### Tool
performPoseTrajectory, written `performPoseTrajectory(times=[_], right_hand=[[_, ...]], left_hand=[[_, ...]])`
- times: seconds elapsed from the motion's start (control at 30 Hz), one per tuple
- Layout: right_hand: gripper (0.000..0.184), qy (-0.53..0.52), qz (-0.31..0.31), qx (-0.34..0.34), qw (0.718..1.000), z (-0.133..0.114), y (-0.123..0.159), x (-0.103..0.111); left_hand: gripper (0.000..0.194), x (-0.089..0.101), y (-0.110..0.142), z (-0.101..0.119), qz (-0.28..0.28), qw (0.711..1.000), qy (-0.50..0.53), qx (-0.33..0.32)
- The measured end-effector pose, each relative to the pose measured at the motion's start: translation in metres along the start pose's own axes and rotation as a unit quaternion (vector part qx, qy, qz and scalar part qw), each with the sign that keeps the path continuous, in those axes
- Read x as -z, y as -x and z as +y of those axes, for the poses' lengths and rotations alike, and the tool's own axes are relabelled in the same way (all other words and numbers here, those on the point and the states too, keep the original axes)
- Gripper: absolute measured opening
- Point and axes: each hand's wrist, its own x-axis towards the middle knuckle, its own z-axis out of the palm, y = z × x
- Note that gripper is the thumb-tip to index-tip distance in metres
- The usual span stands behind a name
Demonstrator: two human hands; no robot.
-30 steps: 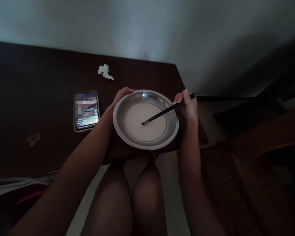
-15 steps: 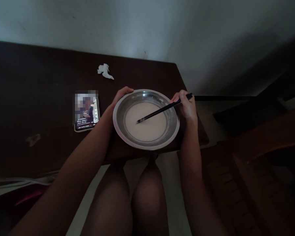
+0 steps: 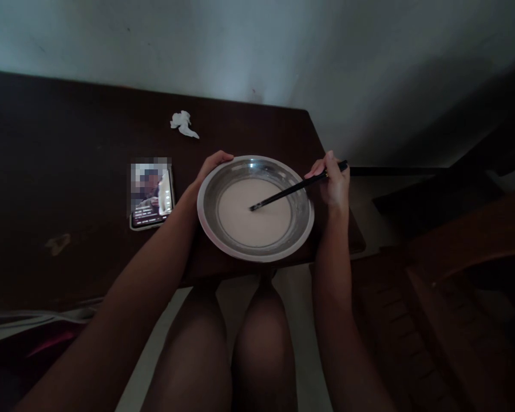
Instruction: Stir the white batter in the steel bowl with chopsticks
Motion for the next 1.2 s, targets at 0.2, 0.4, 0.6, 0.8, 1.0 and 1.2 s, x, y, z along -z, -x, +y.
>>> performPoseTrajectory(times=[0.2, 0.4, 0.6, 0.8, 1.0, 1.2], right_hand=[[0.053, -0.008, -0.079, 0.007, 0.997, 0.002, -0.001, -0.001], [0.063, 0.010, 0.005, 0.006, 1.000, 0.001, -0.002, 0.000], [0.054, 0.002, -0.065, 0.006, 0.998, 0.002, -0.001, 0.000], [0.058, 0.011, -0.015, 0.012, 1.000, 0.000, -0.001, 0.002], [0.055, 0.006, -0.037, 0.002, 0.999, 0.001, -0.001, -0.001], [0.058, -0.007, -0.052, -0.007, 0.999, 0.000, 0.000, -0.001]], left_hand=[[0.022, 0.003, -0.002, -0.001, -0.001, 1.000, -0.010, 0.000], [0.021, 0.008, -0.007, -0.003, -0.004, 1.000, -0.023, 0.006], [0.013, 0.014, -0.014, -0.005, -0.027, 0.998, -0.057, -0.020], [0.020, 0.010, -0.009, -0.003, -0.018, 0.999, -0.043, -0.007], [0.039, 0.002, -0.004, -0.001, -0.001, 1.000, -0.011, 0.001], [0.033, 0.002, -0.001, -0.001, -0.001, 1.000, 0.001, 0.005]])
